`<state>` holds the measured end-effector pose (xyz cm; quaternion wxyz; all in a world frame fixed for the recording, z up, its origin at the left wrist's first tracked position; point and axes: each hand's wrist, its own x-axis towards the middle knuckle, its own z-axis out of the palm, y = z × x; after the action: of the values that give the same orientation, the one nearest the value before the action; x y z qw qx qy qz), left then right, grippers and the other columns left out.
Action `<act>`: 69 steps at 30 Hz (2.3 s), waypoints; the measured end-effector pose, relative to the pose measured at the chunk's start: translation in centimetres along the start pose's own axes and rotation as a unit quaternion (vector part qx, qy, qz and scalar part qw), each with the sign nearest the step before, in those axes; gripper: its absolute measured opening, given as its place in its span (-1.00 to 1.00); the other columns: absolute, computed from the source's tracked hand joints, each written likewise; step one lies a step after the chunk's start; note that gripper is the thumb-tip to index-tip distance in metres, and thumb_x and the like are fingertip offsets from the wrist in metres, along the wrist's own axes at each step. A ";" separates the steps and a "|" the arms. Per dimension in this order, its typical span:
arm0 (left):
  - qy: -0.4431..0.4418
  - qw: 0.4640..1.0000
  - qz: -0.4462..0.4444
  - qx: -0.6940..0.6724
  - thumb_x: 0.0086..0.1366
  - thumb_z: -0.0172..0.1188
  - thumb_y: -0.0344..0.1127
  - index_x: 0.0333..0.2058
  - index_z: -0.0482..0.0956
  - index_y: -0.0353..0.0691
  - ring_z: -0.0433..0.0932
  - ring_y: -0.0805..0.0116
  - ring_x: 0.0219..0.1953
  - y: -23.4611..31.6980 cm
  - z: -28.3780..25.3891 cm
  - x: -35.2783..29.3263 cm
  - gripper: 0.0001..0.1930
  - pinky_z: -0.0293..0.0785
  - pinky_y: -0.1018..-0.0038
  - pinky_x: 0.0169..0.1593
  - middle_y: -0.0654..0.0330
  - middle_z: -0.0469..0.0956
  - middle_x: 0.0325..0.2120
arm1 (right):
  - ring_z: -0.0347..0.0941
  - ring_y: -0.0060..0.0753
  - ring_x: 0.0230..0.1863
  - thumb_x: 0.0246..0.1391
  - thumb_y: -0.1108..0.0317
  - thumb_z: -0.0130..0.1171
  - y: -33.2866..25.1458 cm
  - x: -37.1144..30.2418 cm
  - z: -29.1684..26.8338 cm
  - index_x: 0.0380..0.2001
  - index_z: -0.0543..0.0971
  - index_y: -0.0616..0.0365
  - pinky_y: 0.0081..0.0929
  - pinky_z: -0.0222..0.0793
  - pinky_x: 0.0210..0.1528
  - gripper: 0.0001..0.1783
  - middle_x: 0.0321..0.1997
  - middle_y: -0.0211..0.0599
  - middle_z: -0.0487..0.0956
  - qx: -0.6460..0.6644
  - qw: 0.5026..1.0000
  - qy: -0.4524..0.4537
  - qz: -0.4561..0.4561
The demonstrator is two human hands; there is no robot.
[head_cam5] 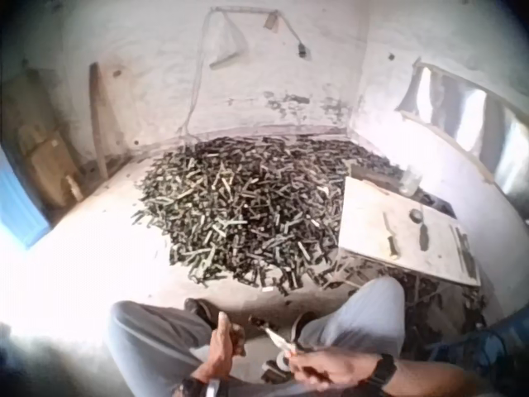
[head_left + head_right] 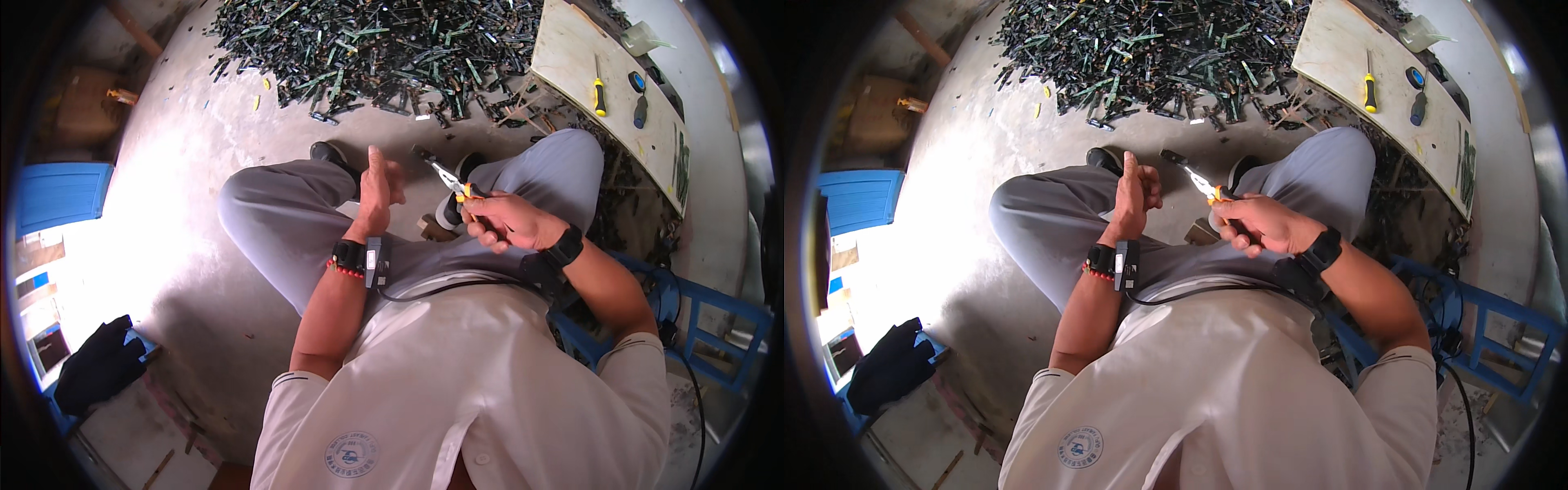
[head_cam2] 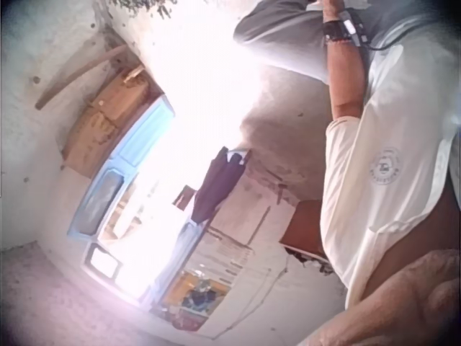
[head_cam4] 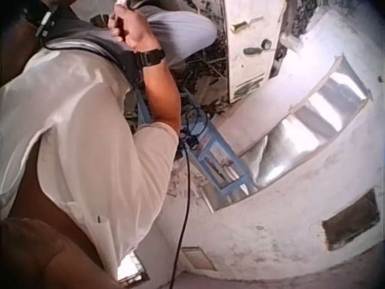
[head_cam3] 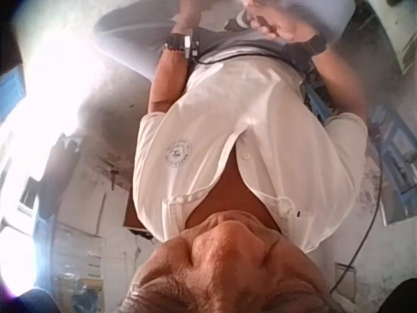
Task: The person sits on the floor and uses a screwdriver and pliers to disassemble small electronic components, likely circuit boards. They remove parts from the boards and place them on a nearby table, occasionally using a brush to clean the components.
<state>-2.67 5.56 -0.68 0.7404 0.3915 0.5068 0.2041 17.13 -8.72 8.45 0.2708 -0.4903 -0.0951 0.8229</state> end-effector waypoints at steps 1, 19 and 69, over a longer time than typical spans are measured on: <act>-0.005 1.000 0.006 0.002 0.40 -0.33 0.37 -0.48 0.46 -0.20 0.20 0.52 -0.71 0.1 0.0 0.1 -0.28 0.27 0.53 -0.58 0.31 0.26 -0.70 | 0.22 -0.70 -0.54 0.26 -0.05 0.07 0.2 -0.2 0.3 -0.34 0.44 0.02 -0.69 0.09 -0.62 -0.64 -0.51 -0.56 0.32 0.056 0.998 -0.030 0.014; -0.009 1.000 0.007 0.006 0.43 -0.30 0.28 -0.44 0.50 -0.26 0.42 0.40 -0.63 0.7 1.7 -1.9 -0.32 0.31 0.43 -0.57 0.21 0.44 -0.65 | 0.24 -0.68 -0.58 0.25 -0.11 0.08 2.8 2.6 3.9 -0.30 0.45 0.05 -0.67 0.12 -0.67 -0.58 -0.50 -0.52 0.36 0.120 0.991 -0.063 -0.009; -0.162 0.955 -0.211 -0.133 0.30 -0.23 0.49 -0.49 0.34 -0.16 0.08 0.49 -0.73 0.6 1.7 -1.9 -0.28 0.03 0.55 -0.63 0.28 0.25 -0.66 | 0.19 -0.67 -0.62 0.28 -0.05 0.05 -0.7 1.1 -2.7 -0.28 0.45 0.08 -0.69 0.02 -0.69 -0.62 -0.52 -0.49 0.35 -0.018 0.996 -0.072 0.051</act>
<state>-1.85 3.98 1.23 0.8843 0.2015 0.4191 0.0423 19.25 -7.78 6.57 0.2118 -0.4393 -0.1041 0.8668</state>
